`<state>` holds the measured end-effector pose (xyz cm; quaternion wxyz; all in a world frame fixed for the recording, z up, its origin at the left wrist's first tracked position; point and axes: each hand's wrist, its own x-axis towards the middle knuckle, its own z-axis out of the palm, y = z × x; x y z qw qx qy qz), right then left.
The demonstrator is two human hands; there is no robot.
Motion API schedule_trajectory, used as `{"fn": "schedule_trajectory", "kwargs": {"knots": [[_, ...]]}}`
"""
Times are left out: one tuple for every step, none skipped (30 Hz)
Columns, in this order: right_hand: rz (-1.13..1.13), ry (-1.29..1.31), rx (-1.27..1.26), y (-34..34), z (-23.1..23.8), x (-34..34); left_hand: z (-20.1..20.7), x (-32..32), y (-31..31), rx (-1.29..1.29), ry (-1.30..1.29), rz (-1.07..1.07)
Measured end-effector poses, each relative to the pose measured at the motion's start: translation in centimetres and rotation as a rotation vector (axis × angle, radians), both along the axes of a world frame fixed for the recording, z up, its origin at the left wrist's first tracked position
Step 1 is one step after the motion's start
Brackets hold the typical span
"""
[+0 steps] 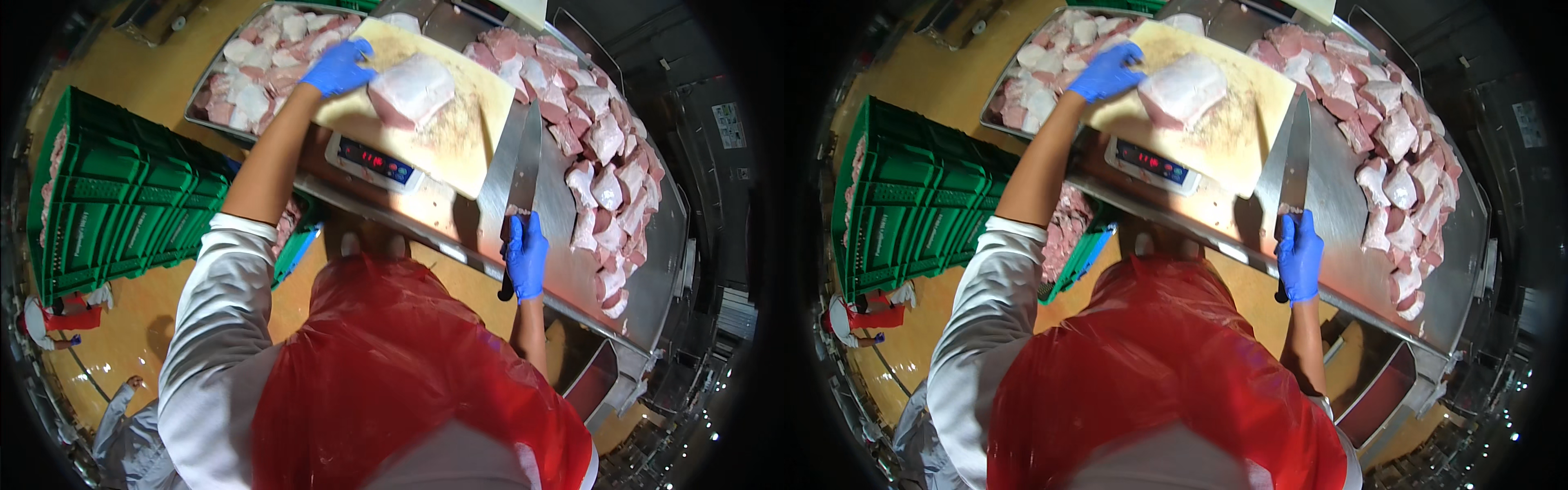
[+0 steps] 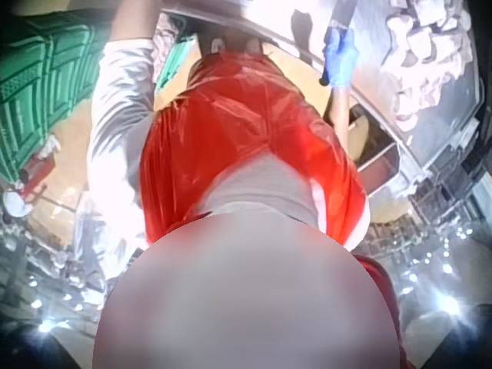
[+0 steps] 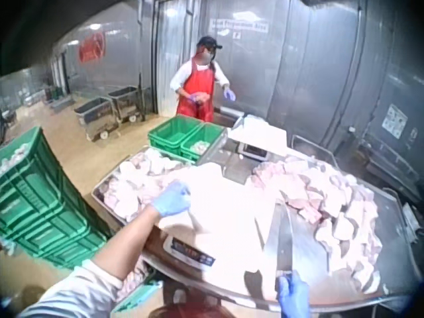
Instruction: The person cuts large pieces of raw meat on a cutting board using a knife, then places the cut portions into green crates. The person wears blue gloves and a red apron while working at a stainless steel table in a commercial kitchen.
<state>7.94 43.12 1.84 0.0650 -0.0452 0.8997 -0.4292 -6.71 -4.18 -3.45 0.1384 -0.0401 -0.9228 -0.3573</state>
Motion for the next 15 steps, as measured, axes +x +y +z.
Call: {"fn": "schedule_trajectory", "kwargs": {"knots": [[0.024, 0.027, 0.031, 0.1, -0.9, 0.0, -0.2, 1.5, -0.6, 0.116, 0.100, 0.084], [0.056, 0.058, 0.057, -0.2, -1.6, -0.2, 0.5, 3.1, -1.2, 0.123, 0.158, 0.195], [0.091, 0.027, -0.014, -1.0, -1.4, -0.2, 0.3, 4.3, -2.0, 0.120, 0.155, 0.239], [0.141, 0.009, -0.072, -2.1, -0.7, -0.3, -0.1, 5.5, -2.4, 0.117, 0.152, 0.285], [0.189, 0.021, -0.078, -3.2, -0.5, -0.8, -0.2, 7.4, -2.7, 0.156, 0.145, 0.307], [0.211, 0.031, -0.089, -4.0, -0.6, -1.5, -0.3, 8.2, -2.5, 0.194, 0.134, 0.302], [0.265, 0.107, -0.024, -4.8, -0.4, -2.2, -0.5, 9.3, -2.2, 0.232, 0.125, 0.300], [0.323, 0.185, 0.040, -5.8, 0.1, -3.1, -0.4, 10.4, -2.2, 0.259, 0.135, 0.321], [0.380, 0.270, 0.101, -6.8, 0.3, -4.0, -0.3, 11.4, -2.1, 0.285, 0.151, 0.339], [0.428, 0.397, 0.135, -7.7, -0.2, -5.1, -0.3, 12.3, -2.0, 0.311, 0.167, 0.359], [0.474, 0.529, 0.168, -8.6, -0.7, -6.2, -0.6, 13.0, -2.1, 0.275, 0.214, 0.386], [0.521, 0.662, 0.200, -9.3, -0.9, -6.8, -1.0, 13.9, -2.0, 0.272, 0.216, 0.401], [0.516, 0.550, 0.297, -9.7, -0.8, -6.7, -1.4, 14.9, -1.9, 0.268, 0.217, 0.415], [0.554, 0.535, 0.369, -10.5, -0.8, -6.9, -1.5, 15.8, -1.7, 0.262, 0.219, 0.431], [0.582, 0.520, 0.446, -11.3, -1.2, -7.3, -2.0, 16.1, -1.6, 0.167, 0.312, 0.416]]}}
